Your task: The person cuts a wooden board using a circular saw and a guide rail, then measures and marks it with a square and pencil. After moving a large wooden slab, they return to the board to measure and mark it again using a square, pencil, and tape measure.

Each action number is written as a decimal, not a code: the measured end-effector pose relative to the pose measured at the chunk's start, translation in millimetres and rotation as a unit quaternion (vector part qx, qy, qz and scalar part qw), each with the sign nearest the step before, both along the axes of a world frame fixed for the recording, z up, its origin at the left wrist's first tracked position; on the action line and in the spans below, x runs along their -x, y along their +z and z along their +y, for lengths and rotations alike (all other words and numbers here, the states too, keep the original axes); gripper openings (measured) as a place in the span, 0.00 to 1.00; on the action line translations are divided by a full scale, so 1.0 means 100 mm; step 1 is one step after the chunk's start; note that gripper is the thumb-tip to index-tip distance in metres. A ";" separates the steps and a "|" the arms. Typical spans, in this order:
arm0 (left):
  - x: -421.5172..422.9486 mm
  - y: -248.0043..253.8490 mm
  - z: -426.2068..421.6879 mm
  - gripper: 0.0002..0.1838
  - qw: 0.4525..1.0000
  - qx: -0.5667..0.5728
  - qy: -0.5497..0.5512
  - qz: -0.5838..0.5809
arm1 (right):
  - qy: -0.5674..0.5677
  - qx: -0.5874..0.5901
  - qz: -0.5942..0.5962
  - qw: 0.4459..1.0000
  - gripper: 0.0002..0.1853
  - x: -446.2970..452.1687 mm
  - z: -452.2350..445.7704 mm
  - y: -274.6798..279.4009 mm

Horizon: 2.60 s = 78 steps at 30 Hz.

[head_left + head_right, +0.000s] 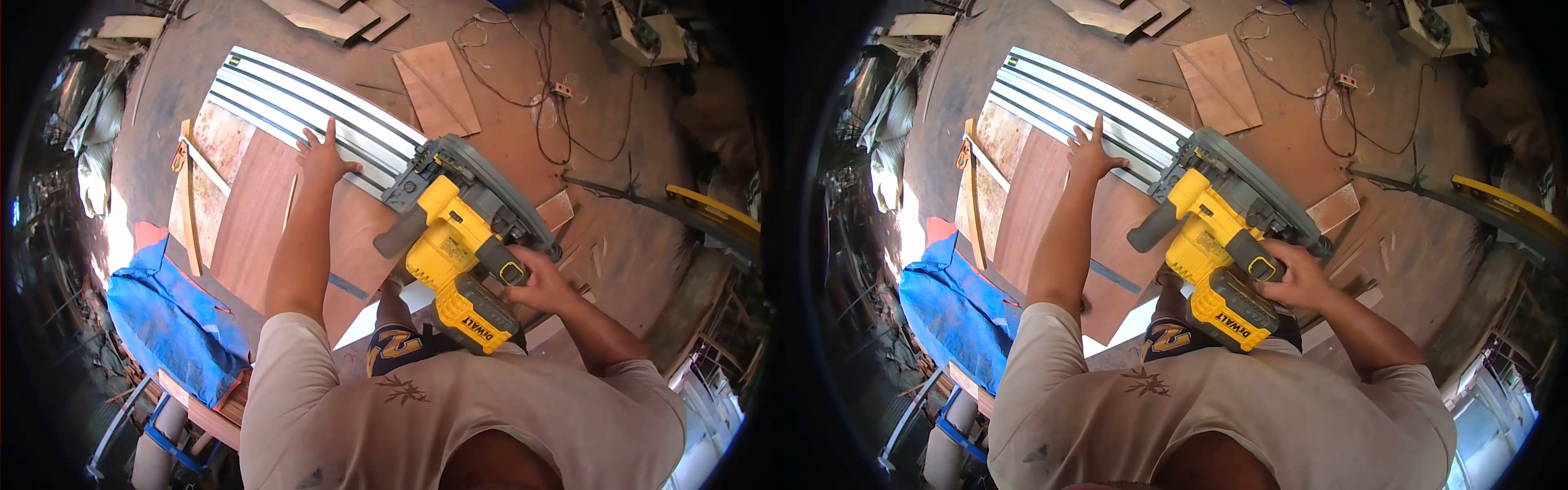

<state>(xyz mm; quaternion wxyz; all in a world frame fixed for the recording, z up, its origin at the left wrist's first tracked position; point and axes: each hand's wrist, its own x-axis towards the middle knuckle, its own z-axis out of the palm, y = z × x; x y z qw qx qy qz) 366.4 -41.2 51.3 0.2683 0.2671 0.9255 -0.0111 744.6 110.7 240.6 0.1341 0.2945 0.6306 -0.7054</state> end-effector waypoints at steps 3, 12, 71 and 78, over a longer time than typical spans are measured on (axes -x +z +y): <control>-0.04 -0.04 0.12 0.70 0.999 0.044 0.002 -0.027 | 0.000 -0.018 0.015 1.000 0.28 -0.03 0.01 -0.07; -0.09 -0.17 0.07 0.73 0.998 0.051 -0.017 -0.012 | 0.051 -0.054 0.058 0.996 0.29 -0.03 0.10 -0.20; -0.22 0.00 0.22 0.73 0.995 0.084 -0.017 -0.042 | 0.098 -0.142 0.058 0.983 0.26 -0.01 0.20 -0.23; -0.26 0.04 0.21 0.72 0.996 0.072 -0.010 -0.057 | 0.092 -0.127 0.055 0.986 0.26 -0.01 0.24 -0.26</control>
